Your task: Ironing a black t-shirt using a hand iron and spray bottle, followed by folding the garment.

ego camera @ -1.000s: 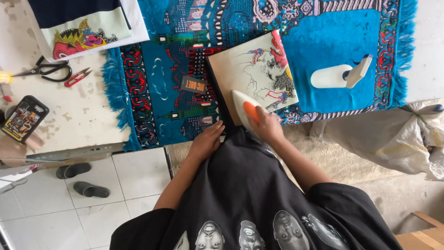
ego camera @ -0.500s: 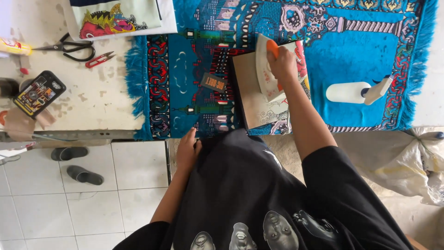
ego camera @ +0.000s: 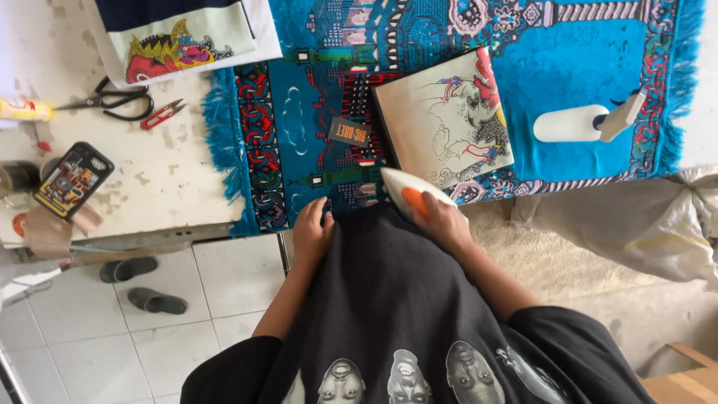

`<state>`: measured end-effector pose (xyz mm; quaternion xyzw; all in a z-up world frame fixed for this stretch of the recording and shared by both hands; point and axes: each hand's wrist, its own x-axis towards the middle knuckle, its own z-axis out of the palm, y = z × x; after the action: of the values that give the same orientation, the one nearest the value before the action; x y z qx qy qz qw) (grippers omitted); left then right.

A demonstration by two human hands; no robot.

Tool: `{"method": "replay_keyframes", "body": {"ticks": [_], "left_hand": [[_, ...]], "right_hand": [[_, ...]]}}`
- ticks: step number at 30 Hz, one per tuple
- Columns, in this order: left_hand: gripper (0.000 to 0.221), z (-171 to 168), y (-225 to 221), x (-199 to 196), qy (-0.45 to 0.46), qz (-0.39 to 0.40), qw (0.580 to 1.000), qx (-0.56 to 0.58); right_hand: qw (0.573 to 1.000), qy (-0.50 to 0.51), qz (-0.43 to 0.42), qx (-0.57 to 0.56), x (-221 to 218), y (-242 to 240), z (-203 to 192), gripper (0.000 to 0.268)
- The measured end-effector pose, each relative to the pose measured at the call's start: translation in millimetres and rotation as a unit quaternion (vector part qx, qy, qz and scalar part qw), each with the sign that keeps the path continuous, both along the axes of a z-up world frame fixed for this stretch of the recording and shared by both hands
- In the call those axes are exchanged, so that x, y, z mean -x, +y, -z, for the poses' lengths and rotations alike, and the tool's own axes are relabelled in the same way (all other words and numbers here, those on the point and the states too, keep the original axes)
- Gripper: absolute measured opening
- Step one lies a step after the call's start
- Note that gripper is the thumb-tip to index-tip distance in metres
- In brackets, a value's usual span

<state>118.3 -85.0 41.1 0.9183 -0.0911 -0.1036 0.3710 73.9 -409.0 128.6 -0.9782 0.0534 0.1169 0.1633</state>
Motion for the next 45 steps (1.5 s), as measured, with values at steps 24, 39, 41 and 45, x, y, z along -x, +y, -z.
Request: {"method": "replay_keyframes", "body": {"ticks": [24,39,41,45], "left_hand": [[0.037,-18,-145,-31,-0.128,0.292,0.941,-0.111],[0.038,-1,-128,18,-0.085,0.123,0.983,-0.109],[0.037,-6,-124,20,-0.079,0.104,0.987,-0.090],[0.037,-10,-124,21,-0.132,0.082,0.982,-0.103]], "right_hand": [[0.948,-0.059,0.312,0.033,-34,-193,29,0.041],[0.988,0.003,0.154,-0.015,-257,-204,73,0.049],[0.992,0.003,0.130,-0.005,-246,-154,59,0.049],[0.996,-0.067,0.058,0.023,-232,-74,42,0.040]]}}
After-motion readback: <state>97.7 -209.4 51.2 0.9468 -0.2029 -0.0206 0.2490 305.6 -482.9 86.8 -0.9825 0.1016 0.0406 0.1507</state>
